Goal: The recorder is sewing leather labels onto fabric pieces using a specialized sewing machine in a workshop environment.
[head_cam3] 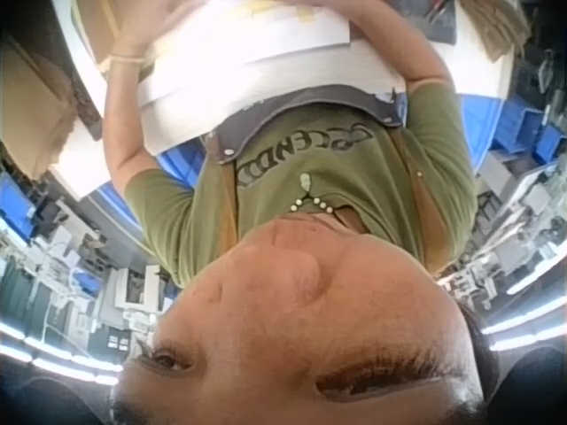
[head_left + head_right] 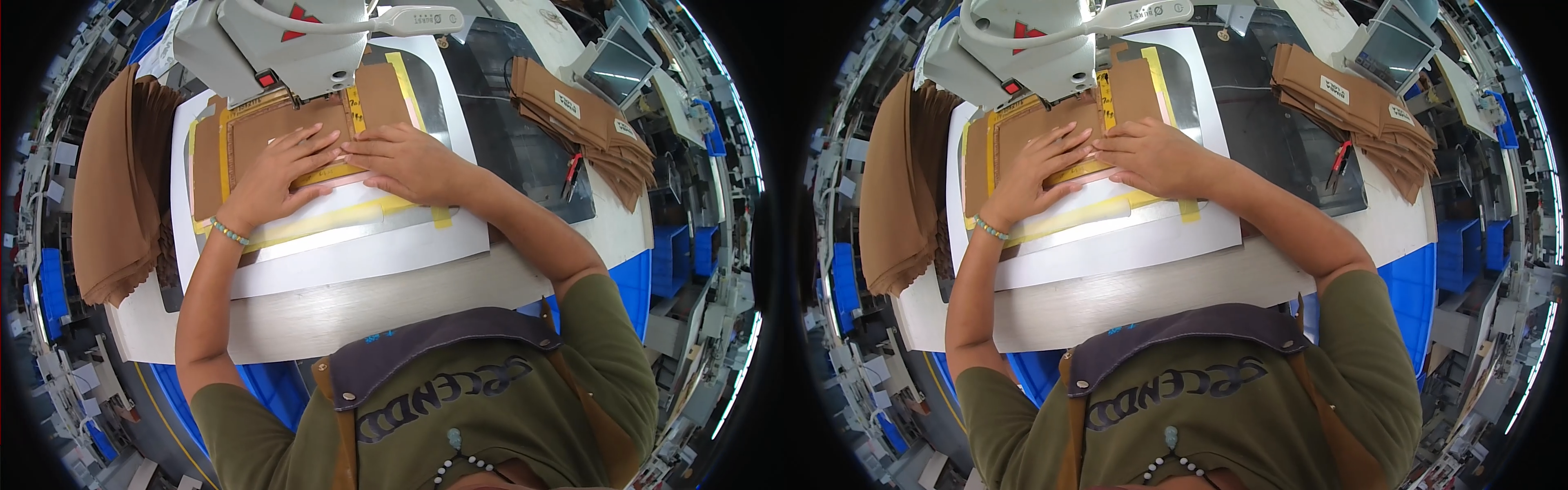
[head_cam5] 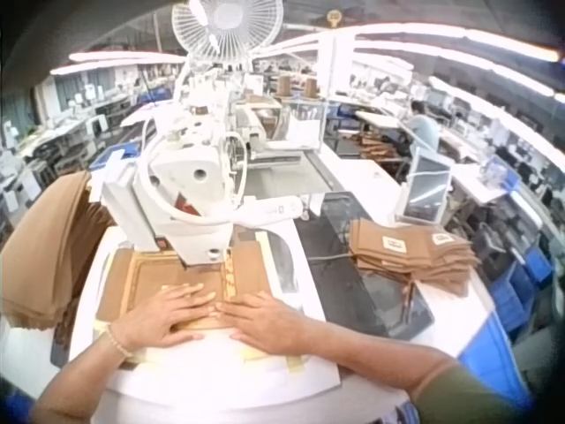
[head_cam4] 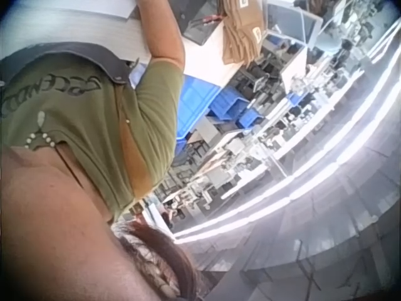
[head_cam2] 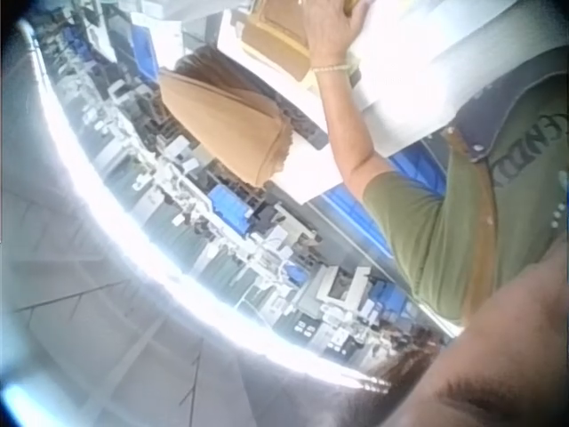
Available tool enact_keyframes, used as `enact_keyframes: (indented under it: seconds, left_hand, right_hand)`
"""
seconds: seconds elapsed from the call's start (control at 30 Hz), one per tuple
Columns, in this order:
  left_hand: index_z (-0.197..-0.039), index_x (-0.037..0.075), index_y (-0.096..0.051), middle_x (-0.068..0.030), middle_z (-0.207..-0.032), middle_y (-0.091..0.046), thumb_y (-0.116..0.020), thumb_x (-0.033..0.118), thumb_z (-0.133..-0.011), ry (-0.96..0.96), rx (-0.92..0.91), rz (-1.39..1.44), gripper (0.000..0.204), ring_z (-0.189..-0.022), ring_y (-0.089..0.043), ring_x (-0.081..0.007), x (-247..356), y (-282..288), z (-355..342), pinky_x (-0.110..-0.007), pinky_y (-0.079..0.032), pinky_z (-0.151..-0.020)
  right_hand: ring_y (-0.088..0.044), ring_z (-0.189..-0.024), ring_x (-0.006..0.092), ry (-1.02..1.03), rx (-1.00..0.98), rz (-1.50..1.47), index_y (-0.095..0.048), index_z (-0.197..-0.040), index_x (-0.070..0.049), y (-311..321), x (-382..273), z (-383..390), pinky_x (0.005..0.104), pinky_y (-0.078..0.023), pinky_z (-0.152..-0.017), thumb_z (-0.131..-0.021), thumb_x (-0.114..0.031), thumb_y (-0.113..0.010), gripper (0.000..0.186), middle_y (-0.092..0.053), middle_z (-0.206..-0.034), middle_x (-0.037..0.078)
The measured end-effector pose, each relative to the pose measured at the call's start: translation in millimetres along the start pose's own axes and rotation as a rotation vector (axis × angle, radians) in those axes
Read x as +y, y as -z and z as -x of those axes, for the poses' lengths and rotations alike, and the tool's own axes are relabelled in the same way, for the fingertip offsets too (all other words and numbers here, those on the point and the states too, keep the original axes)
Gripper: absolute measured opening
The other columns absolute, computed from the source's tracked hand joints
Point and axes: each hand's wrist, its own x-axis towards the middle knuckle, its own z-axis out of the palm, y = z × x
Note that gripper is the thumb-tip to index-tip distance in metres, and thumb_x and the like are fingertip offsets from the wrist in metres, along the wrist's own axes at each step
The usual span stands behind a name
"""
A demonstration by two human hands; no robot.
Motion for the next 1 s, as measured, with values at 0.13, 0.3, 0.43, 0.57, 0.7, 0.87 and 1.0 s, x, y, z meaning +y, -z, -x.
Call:
enact_keyframes:
  seconds: [0.13, 0.3, 0.43, 0.57, 0.7, 0.87, 1.0]
  left_hand:
    - [-0.149, 0.014, -0.065, -0.0040, -0.166, -0.052, -0.078, 0.035, -0.093, 0.029, -0.012, -0.020, 0.061, -0.156, -0.042, -0.0332, -4, 2, -7, -0.052, -0.035, -0.126]
    - [-0.145, 0.013, -0.069, -0.0037, -0.162, -0.056, -0.075, 0.042, -0.098, 0.057, 0.025, -0.058, 0.055, -0.154, -0.045, -0.0315, -14, 3, -18, -0.048, -0.038, -0.125]
    - [-0.142, 0.012, -0.071, -0.0046, -0.160, -0.059, -0.076, 0.039, -0.097, 0.037, 0.037, -0.056, 0.053, -0.148, -0.050, -0.0327, -26, 2, -28, -0.046, -0.041, -0.122]
    - [-0.140, 0.011, -0.072, -0.0055, -0.155, -0.063, -0.078, 0.036, -0.096, 0.088, 0.068, 0.022, 0.051, -0.132, -0.061, -0.0356, -31, 3, -35, -0.044, -0.047, -0.116]
    - [-0.142, 0.012, -0.071, -0.0137, -0.151, -0.065, -0.079, 0.034, -0.095, 0.257, 0.021, 0.074, 0.052, -0.132, -0.061, -0.0375, -31, 7, -38, -0.046, -0.049, -0.113]
    - [-0.140, 0.011, -0.073, -0.0181, -0.143, -0.068, -0.078, 0.035, -0.097, 0.318, 0.049, 0.048, 0.050, -0.126, -0.062, -0.0383, -33, 6, -43, -0.046, -0.049, -0.110]
    - [-0.138, 0.007, -0.073, -0.0200, -0.134, -0.069, -0.076, 0.034, -0.099, 0.241, 0.112, 0.093, 0.047, -0.125, -0.064, -0.0378, -41, -1, -43, -0.044, -0.049, -0.109]
  right_hand:
    - [-0.053, -0.141, 0.0279, -0.045, 0.034, 0.010, -0.070, -0.138, -0.005, 3, 5, 0, 0.0433, -0.040, -0.118, -0.108, -0.032, -0.062, 0.042, -0.065, -0.149, 0.009]
    - [-0.052, -0.143, 0.0288, -0.145, 0.087, -0.018, -0.072, -0.136, -0.005, 14, 16, 5, 0.0441, -0.040, -0.120, -0.109, -0.031, -0.061, 0.039, -0.064, -0.148, 0.011]
    - [-0.047, -0.147, 0.0313, -0.219, 0.146, 0.003, -0.073, -0.133, -0.004, 20, 25, 8, 0.0456, -0.037, -0.123, -0.110, -0.028, -0.058, 0.037, -0.062, -0.151, 0.012]
    - [-0.044, -0.151, 0.0331, -0.217, 0.137, -0.033, -0.074, -0.133, -0.004, 20, 28, 10, 0.0463, -0.034, -0.126, -0.112, -0.028, -0.054, 0.037, -0.059, -0.156, 0.012]
    - [-0.048, -0.147, 0.0325, -0.246, 0.157, -0.060, -0.077, -0.122, -0.004, 17, 26, 10, 0.0460, -0.038, -0.122, -0.110, -0.027, -0.059, 0.032, -0.061, -0.150, 0.014]
    - [-0.046, -0.148, 0.0319, -0.245, 0.184, -0.062, -0.078, -0.122, -0.003, 16, 26, 9, 0.0465, -0.037, -0.123, -0.111, -0.028, -0.057, 0.034, -0.061, -0.150, 0.014]
    - [-0.046, -0.149, 0.0321, -0.268, 0.163, -0.060, -0.078, -0.122, -0.003, 18, 26, 10, 0.0466, -0.037, -0.123, -0.111, -0.029, -0.057, 0.035, -0.061, -0.151, 0.014]
